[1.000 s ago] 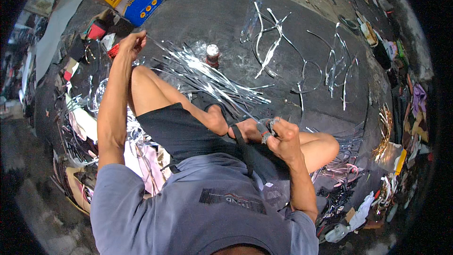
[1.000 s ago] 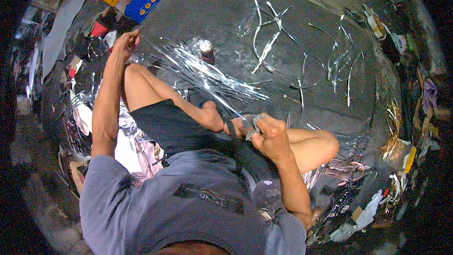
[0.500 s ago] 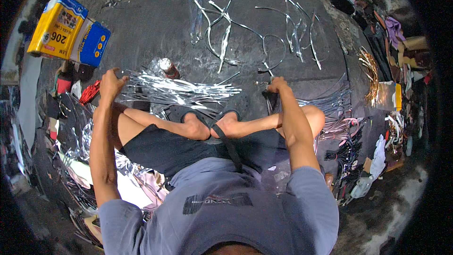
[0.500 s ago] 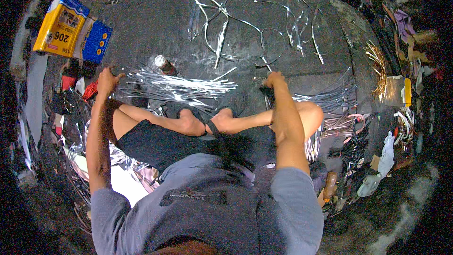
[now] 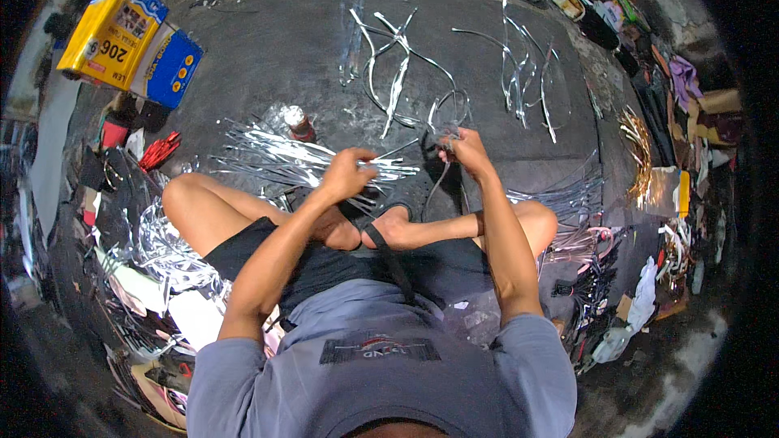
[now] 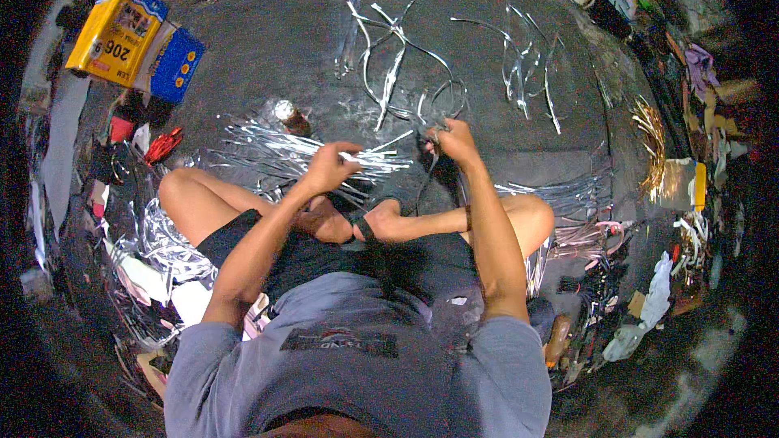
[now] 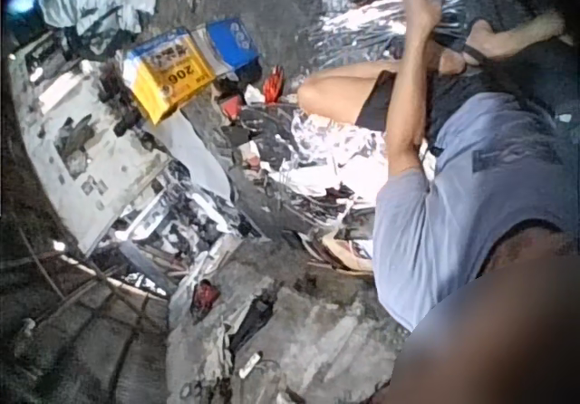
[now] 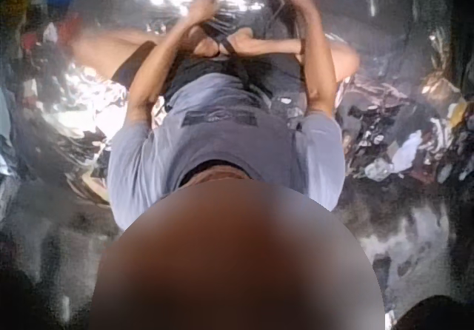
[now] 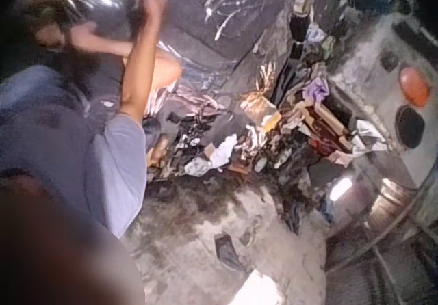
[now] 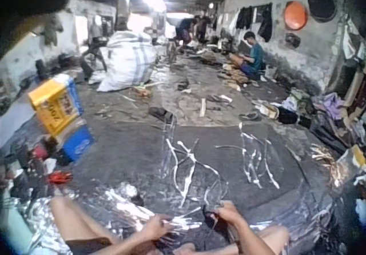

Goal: The person sits on the floor and uses a knife to strip the outer insulation from thin wires. They repeatedly pick up wires, cut the insulation, and separate the inner strands, placing the processed pieces on the floor.

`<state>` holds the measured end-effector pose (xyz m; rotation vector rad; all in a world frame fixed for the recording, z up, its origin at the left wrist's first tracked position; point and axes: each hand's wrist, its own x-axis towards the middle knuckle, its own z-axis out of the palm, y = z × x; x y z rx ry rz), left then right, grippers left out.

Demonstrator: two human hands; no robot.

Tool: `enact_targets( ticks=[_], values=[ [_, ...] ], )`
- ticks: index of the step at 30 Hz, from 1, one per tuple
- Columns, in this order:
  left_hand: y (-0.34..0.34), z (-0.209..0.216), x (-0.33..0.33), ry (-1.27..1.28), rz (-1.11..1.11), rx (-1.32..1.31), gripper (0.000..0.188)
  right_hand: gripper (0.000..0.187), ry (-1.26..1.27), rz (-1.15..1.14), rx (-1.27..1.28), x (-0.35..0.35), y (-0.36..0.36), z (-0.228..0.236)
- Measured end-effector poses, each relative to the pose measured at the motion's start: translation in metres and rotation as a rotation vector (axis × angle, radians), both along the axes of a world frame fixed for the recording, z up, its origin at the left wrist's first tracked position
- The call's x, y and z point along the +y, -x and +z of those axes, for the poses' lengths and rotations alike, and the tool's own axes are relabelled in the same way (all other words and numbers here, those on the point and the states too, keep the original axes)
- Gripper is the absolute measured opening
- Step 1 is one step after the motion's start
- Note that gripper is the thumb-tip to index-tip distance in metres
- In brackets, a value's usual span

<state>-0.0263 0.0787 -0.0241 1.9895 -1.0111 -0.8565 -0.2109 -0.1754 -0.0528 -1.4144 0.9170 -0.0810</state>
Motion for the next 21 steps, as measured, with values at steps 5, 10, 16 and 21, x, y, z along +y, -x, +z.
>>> enact_targets(
  ticks=[5, 10, 16, 21],
  values=[
    [0.031, -0.006, -0.064, 0.274, 0.080, 0.366, 0.051, 0.029, -0.224, -0.019, -0.311, 0.044, 0.020, 0.079],
    [0.060, -0.005, -0.101, 0.451, 0.090, 0.738, 0.031, 0.039, -0.225, -0.081, -0.484, 0.066, 0.037, 0.112],
    [0.060, -0.012, -0.111, 0.235, 0.110, 0.097, 0.022, 0.032, -0.054, -0.144, -0.605, 0.077, 0.056, 0.154],
    [0.056, 0.046, -0.077, 0.558, 0.070, 0.838, 0.054, 0.035, -0.013, -0.152, -0.545, 0.077, 0.052, 0.162]
  ],
)
